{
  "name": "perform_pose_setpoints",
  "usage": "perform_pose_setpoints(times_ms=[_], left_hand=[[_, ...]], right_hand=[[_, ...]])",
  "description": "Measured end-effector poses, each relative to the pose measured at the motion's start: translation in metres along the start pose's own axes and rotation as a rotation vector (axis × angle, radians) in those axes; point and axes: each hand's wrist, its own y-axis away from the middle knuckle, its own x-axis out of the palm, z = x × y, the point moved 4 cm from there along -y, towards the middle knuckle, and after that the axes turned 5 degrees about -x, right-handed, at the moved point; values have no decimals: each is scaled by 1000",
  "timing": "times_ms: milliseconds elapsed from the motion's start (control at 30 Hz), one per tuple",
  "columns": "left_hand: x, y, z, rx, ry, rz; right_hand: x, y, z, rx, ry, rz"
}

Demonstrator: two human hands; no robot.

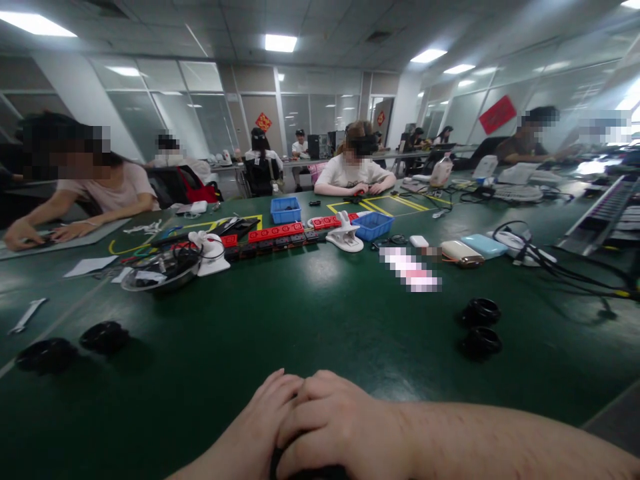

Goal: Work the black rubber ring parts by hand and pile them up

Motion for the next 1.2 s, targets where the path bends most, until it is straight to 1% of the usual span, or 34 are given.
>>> perform_pose_setpoints(times_ms=[67,133,200,333,533,633,733,833,933,967,1033,1133,1200], left_hand=[[7,4,4,23,-42,-101],[12,7,7,-2,-80,-188],[15,9,8,-41,-102,-223],[12,7,6,-75,-83,-200],[5,3,3,-62,27,-129],[-2,0,-3,-19,52,-80],[-9,-3,-8,17,60,-28],[-12,-6,-10,9,77,15],[-12,-6,-6,1,67,37],[-10,-5,-4,5,54,30],[-6,-2,3,5,19,-13],[6,4,13,-41,-35,-105],[15,8,17,-72,-75,-163]], right_hand=[[1,0,-3,78,37,-18],[3,1,-7,182,78,-37],[6,3,-11,265,105,-38],[11,4,-14,308,126,-26],[12,3,-16,318,95,-7],[7,2,-14,269,59,-2],[4,0,-11,184,7,66],[4,-2,-6,113,-61,136],[2,-3,-2,62,-104,111],[2,-4,-1,58,-104,86],[1,-3,-3,97,-82,33],[3,0,-10,223,-13,-14],[8,4,-15,298,34,-31]])
